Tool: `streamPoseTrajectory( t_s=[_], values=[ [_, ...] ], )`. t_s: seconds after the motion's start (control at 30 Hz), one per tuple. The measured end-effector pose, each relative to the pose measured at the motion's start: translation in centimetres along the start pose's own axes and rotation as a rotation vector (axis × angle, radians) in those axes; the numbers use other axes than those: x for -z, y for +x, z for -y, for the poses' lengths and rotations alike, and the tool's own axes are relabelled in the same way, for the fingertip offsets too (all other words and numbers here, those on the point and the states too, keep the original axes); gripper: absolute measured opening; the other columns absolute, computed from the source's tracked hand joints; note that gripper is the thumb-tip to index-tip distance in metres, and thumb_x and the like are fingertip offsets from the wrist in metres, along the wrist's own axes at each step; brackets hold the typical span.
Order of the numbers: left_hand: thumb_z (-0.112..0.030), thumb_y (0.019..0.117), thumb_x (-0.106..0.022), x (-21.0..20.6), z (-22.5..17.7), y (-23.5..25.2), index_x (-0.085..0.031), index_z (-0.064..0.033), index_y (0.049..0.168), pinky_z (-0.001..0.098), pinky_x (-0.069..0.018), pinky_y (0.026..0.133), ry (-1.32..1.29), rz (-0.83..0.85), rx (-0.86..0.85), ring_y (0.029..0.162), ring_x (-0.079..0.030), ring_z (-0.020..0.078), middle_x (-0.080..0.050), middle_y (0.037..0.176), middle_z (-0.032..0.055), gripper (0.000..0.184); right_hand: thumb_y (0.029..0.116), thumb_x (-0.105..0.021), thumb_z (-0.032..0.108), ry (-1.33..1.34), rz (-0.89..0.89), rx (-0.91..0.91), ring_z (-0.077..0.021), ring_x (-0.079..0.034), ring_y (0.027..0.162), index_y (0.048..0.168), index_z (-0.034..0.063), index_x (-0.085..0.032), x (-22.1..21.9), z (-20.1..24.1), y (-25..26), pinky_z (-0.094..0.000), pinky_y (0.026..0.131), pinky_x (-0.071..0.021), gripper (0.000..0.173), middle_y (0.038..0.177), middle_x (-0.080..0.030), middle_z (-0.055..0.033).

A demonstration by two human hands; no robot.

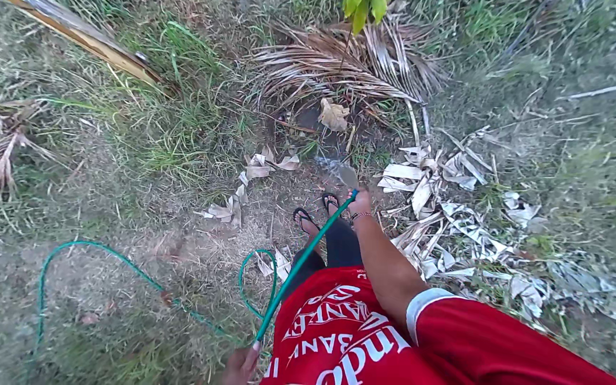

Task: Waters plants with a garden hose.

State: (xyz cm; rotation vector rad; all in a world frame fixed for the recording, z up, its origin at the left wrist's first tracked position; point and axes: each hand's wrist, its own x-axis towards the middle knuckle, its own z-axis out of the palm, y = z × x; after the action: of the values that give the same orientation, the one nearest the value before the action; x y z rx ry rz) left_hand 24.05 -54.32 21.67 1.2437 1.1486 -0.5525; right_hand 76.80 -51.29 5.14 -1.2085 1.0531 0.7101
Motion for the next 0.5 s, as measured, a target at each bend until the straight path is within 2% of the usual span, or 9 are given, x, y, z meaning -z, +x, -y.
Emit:
streamPoseTrajectory(
  t_s=[0.1, 0.17, 0.23, 0.33, 0.5],
  values=[
    [-0.06, 0.1045, -0.038, 0.1, -0.7, 2.9, -0.064, -0.0137, 0.074, 0.0338, -0.0462, 0.055, 0.041, -0.004, -0.055, 0.054, -0.051, 0.0099, -0.053, 0.06, -0.0042, 0.061, 0.1064, -0.041, 0.024, 0.085, -0.01, 0.092, -0.0072, -0.047, 0.052, 0.104, 0.0127, -0.047, 2.0, 3.3, 0.7, -0.02, 0.047, -0.0432, 0.013, 0.075, -0.049, 0.0],
    [-0.059, 0.1044, -0.039, 0.0, -2.2, 4.7, -0.068, -0.0117, 0.089, 0.0335, -0.0495, 0.058, 0.012, -0.005, -0.096, 0.058, -0.054, 0.01, -0.057, 0.066, -0.0035, 0.057, 0.1064, -0.042, 0.024, 0.155, 0.016, 0.165, -0.0071, -0.048, 0.053, 0.104, 0.0124, -0.048, 3.0, 5.8, 2.6, -0.0198, 0.049, -0.0436, 0.013, 0.075, -0.051, 0.0001],
    [-0.051, 0.1054, -0.042, -0.2, -3.8, 6.5, -0.068, -0.0092, 0.101, 0.0308, -0.0506, 0.058, -0.038, -0.041, -0.192, 0.058, -0.055, 0.0089, -0.058, 0.068, -0.0035, 0.05, 0.1058, -0.043, 0.023, 0.229, 0.053, 0.22, -0.0078, -0.05, 0.053, 0.104, 0.0122, -0.049, 3.5, 8.6, 4.6, -0.0209, 0.048, -0.0445, 0.012, 0.076, -0.053, -0.0009],
    [-0.041, 0.1067, -0.043, -1.0, -6.2, 8.7, -0.067, -0.0081, 0.103, 0.0277, -0.0464, 0.052, -0.088, -0.126, -0.3, 0.054, -0.05, 0.0086, -0.054, 0.064, -0.0035, 0.041, 0.1047, -0.042, 0.024, 0.298, 0.124, 0.275, -0.0053, -0.048, 0.049, 0.101, 0.0142, -0.048, 3.0, 12.8, 4.6, -0.0187, 0.045, -0.0428, 0.012, 0.073, -0.055, 0.0008],
    [-0.044, 0.1067, -0.042, -2.6, -9.7, 10.8, -0.07, -0.0127, 0.103, 0.0314, -0.045, 0.051, 0.07, -0.186, -0.326, 0.051, -0.047, 0.0095, -0.051, 0.061, -0.0045, 0.042, 0.107, -0.042, 0.028, 0.339, 0.264, 0.35, -0.0038, -0.047, 0.049, 0.102, 0.0164, -0.05, 1.1, 18.9, 3.1, -0.0171, 0.046, -0.0423, 0.015, 0.074, -0.055, 0.0028]
  ],
)
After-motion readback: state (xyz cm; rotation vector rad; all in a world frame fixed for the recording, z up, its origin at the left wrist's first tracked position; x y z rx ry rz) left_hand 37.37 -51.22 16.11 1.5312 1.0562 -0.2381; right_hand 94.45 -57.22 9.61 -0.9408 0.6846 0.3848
